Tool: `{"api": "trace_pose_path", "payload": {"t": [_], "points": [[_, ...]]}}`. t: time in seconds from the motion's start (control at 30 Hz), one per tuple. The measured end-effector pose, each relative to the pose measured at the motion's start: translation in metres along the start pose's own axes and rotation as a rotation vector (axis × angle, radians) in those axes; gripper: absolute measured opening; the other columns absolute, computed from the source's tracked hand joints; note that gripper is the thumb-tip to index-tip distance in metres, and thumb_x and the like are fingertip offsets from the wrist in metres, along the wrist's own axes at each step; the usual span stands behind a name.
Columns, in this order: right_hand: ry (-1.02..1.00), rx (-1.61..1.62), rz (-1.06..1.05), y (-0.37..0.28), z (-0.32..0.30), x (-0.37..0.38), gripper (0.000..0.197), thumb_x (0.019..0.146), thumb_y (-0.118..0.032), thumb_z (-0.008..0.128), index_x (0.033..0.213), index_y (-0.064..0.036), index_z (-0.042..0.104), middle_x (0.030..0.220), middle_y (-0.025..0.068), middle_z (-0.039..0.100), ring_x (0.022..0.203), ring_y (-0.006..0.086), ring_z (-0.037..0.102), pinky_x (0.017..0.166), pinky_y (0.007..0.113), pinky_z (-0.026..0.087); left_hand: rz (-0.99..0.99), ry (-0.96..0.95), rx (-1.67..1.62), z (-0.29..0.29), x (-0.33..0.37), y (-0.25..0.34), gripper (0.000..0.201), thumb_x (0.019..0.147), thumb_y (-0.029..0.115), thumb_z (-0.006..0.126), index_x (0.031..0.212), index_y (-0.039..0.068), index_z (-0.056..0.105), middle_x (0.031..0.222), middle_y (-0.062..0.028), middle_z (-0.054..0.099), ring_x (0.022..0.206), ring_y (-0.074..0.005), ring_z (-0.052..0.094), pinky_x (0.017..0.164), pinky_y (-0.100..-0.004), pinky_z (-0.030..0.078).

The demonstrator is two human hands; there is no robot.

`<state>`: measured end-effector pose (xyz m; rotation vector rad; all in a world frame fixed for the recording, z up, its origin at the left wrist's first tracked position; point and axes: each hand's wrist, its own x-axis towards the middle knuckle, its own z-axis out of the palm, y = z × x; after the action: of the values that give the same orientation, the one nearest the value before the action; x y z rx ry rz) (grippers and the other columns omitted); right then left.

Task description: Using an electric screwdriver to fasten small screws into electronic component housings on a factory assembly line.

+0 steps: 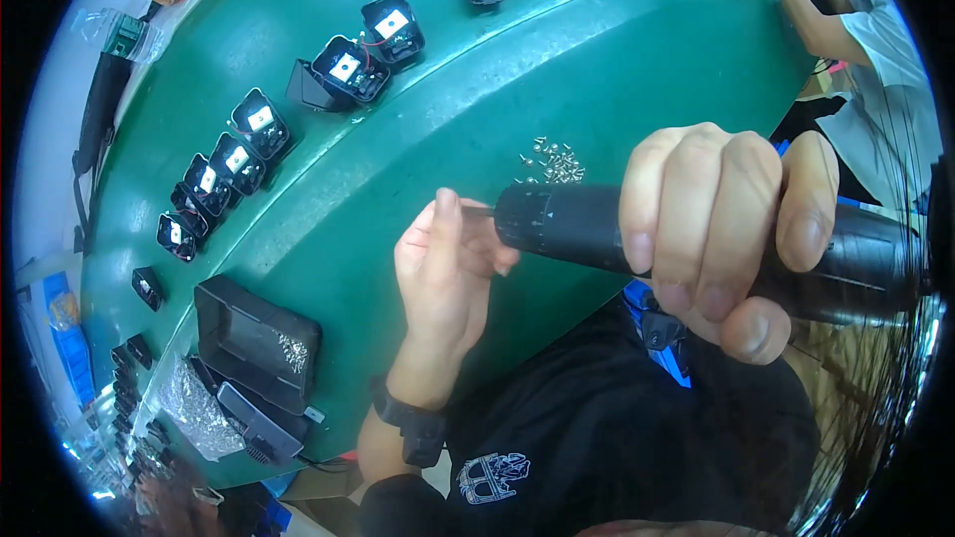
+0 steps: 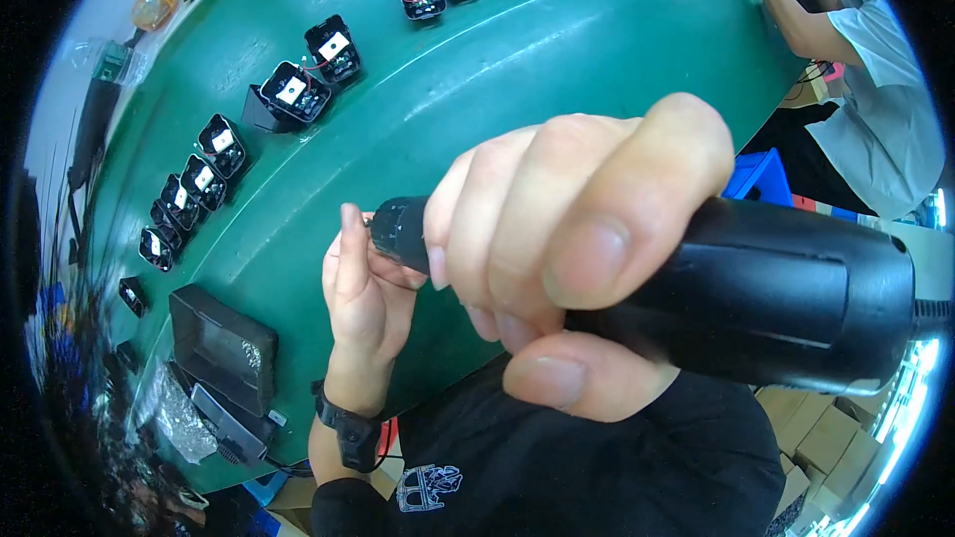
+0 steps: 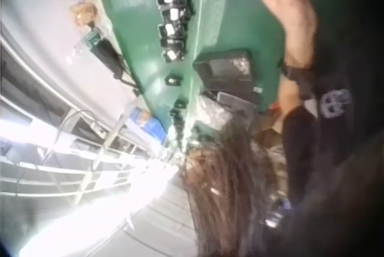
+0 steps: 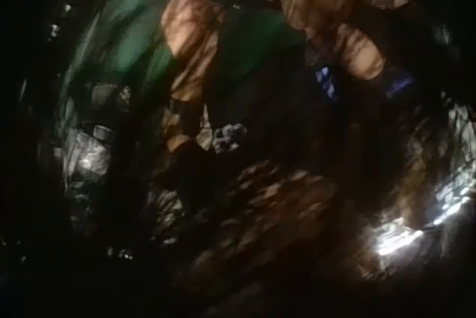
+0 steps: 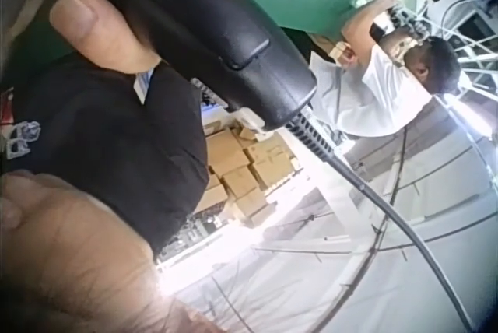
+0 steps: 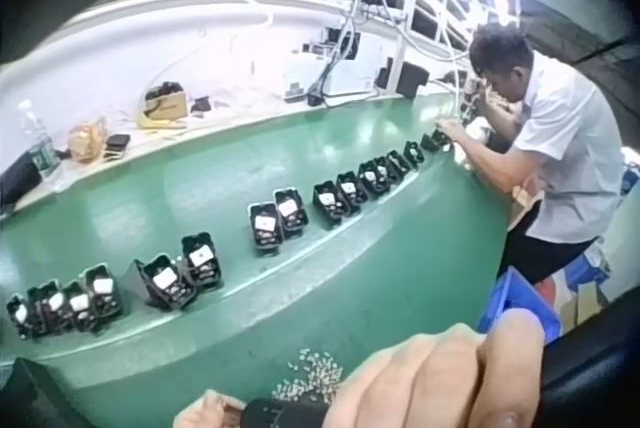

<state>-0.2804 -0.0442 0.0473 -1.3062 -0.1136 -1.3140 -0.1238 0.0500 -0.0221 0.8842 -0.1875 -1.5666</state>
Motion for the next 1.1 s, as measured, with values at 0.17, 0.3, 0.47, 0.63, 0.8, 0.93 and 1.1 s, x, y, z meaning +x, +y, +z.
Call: {"api": "trace_pose_path", "payload": {"t": [0.17,0.3,0.47,0.63,0.8,0.93,1.1], "points": [[0.056,-0.087,0.013,-0.006,-0.007,-0.002,0.038,0.081,-0.009,0.071,0.111,-0.0131,0.049,0.073,-0.0046,0.057,0.065,0.0093,0.059,0.071,0.027,0.047,0.668,0.173,1.066,-0.025,0.021,0.034,0.022,0.089,0.016,0.064,0.105,0.002,0.063,0.095,-0.0085,0.068,0.085,-0.0171,0.065,0.064,-0.0246,0.045],[0.085,-0.132,-0.030,-0.019,-0.012,0.002,0.039,0.080,-0.010,0.071,0.111,-0.0129,0.049,0.073,-0.0049,0.056,0.063,0.0088,0.056,0.070,0.027,0.045,1.033,0.223,1.959,-0.011,0.075,0.106,0.061,0.069,0.016,0.074,0.125,0.003,0.056,0.129,-0.0193,0.055,0.121,-0.0362,0.051,0.105,-0.0448,0.038],[-0.015,-0.096,0.021,-0.022,-0.020,-0.006,0.040,0.080,-0.007,0.072,0.111,-0.0134,0.046,0.073,0.0014,0.056,0.062,0.0159,0.056,0.070,0.033,0.048,0.722,0.123,2.210,-0.028,0.109,0.132,0.074,0.065,0.020,0.081,0.131,0.002,0.053,0.124,-0.0185,0.058,0.115,-0.0356,0.055,0.099,-0.0433,0.043],[-0.005,-0.138,0.039,-0.022,-0.030,-0.007,0.041,0.080,-0.006,0.071,0.111,-0.0125,0.046,0.073,0.0017,0.056,0.063,0.0163,0.057,0.071,0.034,0.048,0.662,0.058,2.162,-0.036,0.102,0.143,0.076,0.062,0.012,0.083,0.131,0.003,0.053,0.120,-0.0147,0.059,0.109,-0.0334,0.059,0.091,-0.0401,0.049],[-0.010,-0.085,0.033,-0.001,-0.027,-0.001,0.040,0.080,-0.003,0.069,0.111,-0.0113,0.045,0.074,0.0025,0.056,0.064,0.0165,0.057,0.072,0.034,0.048,0.628,0.042,2.104,-0.041,0.087,0.150,0.078,0.060,0.008,0.082,0.133,0.006,0.052,0.120,-0.0148,0.055,0.109,-0.0347,0.057,0.093,-0.0404,0.048],[0.020,-0.143,0.033,0.015,-0.019,0.010,0.036,0.079,-0.010,0.067,0.108,-0.0131,0.047,0.070,-0.0034,0.056,0.061,0.0116,0.056,0.067,0.029,0.045,0.699,0.034,2.151,-0.056,0.089,0.157,0.082,0.059,0.009,0.080,0.135,0.008,0.050,0.115,-0.0144,0.054,0.108,-0.0338,0.055,0.095,-0.0417,0.044],[-0.012,-0.157,0.084,0.031,-0.012,0.024,0.036,0.081,-0.012,0.068,0.109,-0.0146,0.047,0.073,-0.0028,0.055,0.065,0.0126,0.056,0.071,0.031,0.044,0.837,-0.003,2.192,-0.067,0.093,0.161,0.083,0.056,0.015,0.086,0.132,0.008,0.053,0.110,-0.0126,0.055,0.104,-0.0320,0.053,0.095,-0.0430,0.039]]}}
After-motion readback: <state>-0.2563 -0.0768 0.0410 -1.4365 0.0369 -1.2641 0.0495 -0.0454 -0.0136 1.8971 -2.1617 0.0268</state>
